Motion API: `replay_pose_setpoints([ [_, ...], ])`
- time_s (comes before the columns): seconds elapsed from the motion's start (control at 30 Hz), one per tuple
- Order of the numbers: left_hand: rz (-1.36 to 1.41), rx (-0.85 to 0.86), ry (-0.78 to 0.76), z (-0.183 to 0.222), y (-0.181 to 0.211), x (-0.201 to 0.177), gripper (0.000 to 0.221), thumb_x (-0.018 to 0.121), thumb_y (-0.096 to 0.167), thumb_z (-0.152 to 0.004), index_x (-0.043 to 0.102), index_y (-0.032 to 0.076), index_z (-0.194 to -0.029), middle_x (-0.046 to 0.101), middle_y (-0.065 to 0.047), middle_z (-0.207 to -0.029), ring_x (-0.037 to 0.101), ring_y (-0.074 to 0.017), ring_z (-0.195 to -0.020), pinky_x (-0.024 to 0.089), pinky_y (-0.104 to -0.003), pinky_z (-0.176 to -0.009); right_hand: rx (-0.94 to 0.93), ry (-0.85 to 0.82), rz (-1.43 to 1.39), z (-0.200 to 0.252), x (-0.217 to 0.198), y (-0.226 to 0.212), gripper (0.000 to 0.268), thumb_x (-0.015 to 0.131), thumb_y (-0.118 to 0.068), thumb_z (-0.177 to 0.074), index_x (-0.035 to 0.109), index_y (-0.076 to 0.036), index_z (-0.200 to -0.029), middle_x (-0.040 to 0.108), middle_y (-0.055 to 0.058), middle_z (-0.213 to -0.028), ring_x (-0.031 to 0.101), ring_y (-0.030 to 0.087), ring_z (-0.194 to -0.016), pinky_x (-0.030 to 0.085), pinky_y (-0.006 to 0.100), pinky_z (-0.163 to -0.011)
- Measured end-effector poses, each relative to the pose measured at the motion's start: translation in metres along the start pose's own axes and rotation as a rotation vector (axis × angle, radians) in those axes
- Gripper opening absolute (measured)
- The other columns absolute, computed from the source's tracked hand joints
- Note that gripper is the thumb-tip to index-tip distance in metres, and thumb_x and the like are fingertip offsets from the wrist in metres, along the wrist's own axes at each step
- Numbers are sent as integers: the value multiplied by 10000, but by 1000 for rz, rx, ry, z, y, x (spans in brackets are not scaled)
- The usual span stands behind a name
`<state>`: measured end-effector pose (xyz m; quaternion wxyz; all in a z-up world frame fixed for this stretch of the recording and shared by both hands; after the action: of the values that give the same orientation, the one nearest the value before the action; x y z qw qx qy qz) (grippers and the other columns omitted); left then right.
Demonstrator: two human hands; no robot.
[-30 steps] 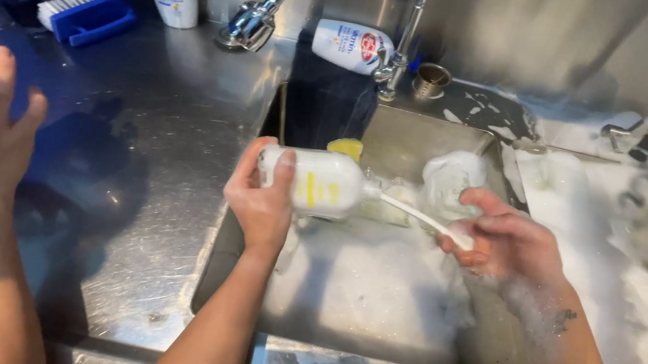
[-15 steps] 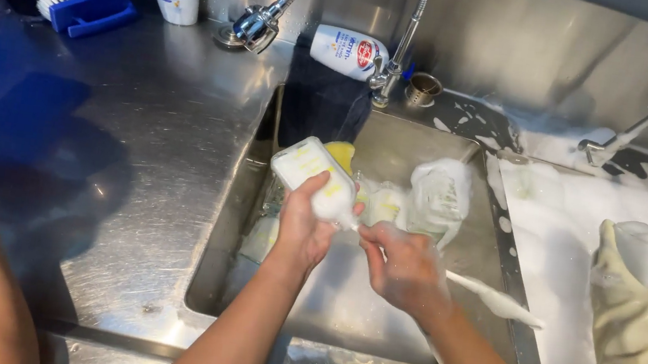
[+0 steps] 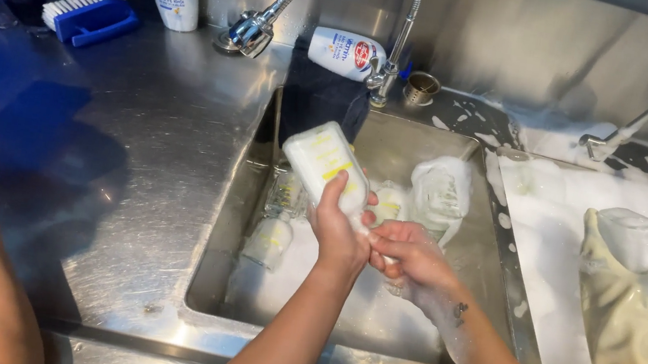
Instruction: Washing the interior of glass bottles using a long-handled brush and soapy water in a commercial sink.
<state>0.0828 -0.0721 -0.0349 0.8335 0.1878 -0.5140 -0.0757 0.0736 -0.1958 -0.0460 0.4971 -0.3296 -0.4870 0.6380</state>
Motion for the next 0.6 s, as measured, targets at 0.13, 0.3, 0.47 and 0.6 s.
replay_pose_setpoints([
  [0.13,-48,182,293,-36,8,-13,489,822,208,-808,563,110,-1211,675,-125,-863,478,-172,-432,307,-243,-330,-52,130,331,-16,-26,6,129,726,-193,-914,689,-82,-968,647,84,-713,598,162,-599,451,257,-543],
  [0.3,-23,259,456,-67,36,-19,617,828,151,-774,497,92,-1291,561,-139,-787,532,-199,-470,345,-250,-360,-396,330,1166,19,-6,-45,152,669,-363,-944,650,-244,-1038,815,-19,-1030,773,248,-986,636,405,-839],
  [0.47,-45,208,433,-80,47,-30,773,833,129,-781,364,76,-1394,534,-132,-828,519,-154,-487,350,-249,-351,92,257,780,13,-15,-18,118,742,-288,-894,749,-231,-997,732,19,-729,702,162,-661,584,301,-619],
  [0.6,68,147,420,-62,43,-31,760,828,155,-775,358,66,-1365,510,-120,-954,509,-138,-492,347,-265,-353,202,48,153,6,-23,-11,80,687,-89,-952,641,-28,-931,425,38,-561,375,122,-398,273,249,-255],
])
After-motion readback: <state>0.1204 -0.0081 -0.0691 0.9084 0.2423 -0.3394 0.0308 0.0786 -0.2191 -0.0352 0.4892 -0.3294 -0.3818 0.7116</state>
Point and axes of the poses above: each hand's wrist, its own z-axis away from the middle knuckle, its own x-axis out of the palm, y = z × x, the point moved 9 cm from there along -z, towards the middle knuckle
